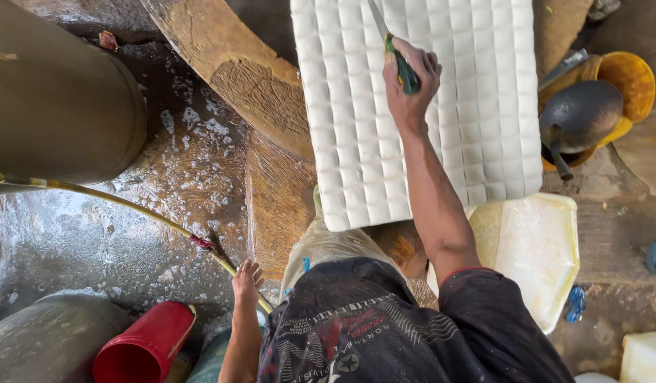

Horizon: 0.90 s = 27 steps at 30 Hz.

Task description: The person uses a knife to cut a large white block into cubes on a wooden board, then submerges the block in a steaming vat. The person then handles yellow cubes, transferring them between buckets and a large container.

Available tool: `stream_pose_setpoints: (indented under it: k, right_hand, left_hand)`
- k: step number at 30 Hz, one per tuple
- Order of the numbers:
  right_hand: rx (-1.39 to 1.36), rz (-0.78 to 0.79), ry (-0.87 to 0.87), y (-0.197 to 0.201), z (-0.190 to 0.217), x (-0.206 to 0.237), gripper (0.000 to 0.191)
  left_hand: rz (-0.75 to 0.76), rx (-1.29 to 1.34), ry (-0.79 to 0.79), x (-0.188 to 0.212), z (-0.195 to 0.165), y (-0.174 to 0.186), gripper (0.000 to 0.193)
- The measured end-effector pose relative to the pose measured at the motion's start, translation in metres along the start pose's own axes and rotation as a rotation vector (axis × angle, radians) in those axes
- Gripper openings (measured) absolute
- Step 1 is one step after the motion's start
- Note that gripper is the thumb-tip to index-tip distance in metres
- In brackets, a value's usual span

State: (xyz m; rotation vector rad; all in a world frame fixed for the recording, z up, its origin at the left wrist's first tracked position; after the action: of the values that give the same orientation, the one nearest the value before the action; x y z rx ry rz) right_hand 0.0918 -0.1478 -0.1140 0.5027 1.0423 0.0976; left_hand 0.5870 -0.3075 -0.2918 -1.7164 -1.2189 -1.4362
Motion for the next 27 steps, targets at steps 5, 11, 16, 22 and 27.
stream_pose_setpoints:
  k: [5,11,16,22,27]
  right_hand:
    - [-0.01,0.054,-0.034,-0.046,-0.033,-0.021,0.024]
    - [0.034,0.087,-0.027,-0.015,-0.003,0.02,0.026]
    - [0.051,0.181,-0.073,0.059,0.063,0.087,0.028]
    - [0.139,0.218,-0.123,0.148,0.145,0.18,0.029]
    - [0.17,0.242,-0.151,0.21,0.201,0.245,0.029]
  left_hand:
    - [-0.045,0.008,0.056,0.001,0.006,0.0,0.055]
    - [-0.033,-0.011,0.068,-0.003,0.024,0.008,0.054]
    - [-0.02,-0.114,0.017,-0.011,0.021,0.03,0.048]
    - [-0.034,-0.267,-0.062,-0.015,0.028,0.079,0.044]
    - [-0.069,-0.427,-0.005,-0.015,0.052,0.107,0.039]
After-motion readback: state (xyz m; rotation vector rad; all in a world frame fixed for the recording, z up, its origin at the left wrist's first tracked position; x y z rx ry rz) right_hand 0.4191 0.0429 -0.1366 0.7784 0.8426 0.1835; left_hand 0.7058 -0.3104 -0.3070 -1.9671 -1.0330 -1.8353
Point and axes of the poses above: each hand's wrist, its own x-axis away from the middle knuckle, its own y-axis out of the back of the hand, z = x × y, the point moved 3 cm from there along -x, towards the middle knuckle, and after that the axes turned 11 degrees about y, right-handed, at the moved point
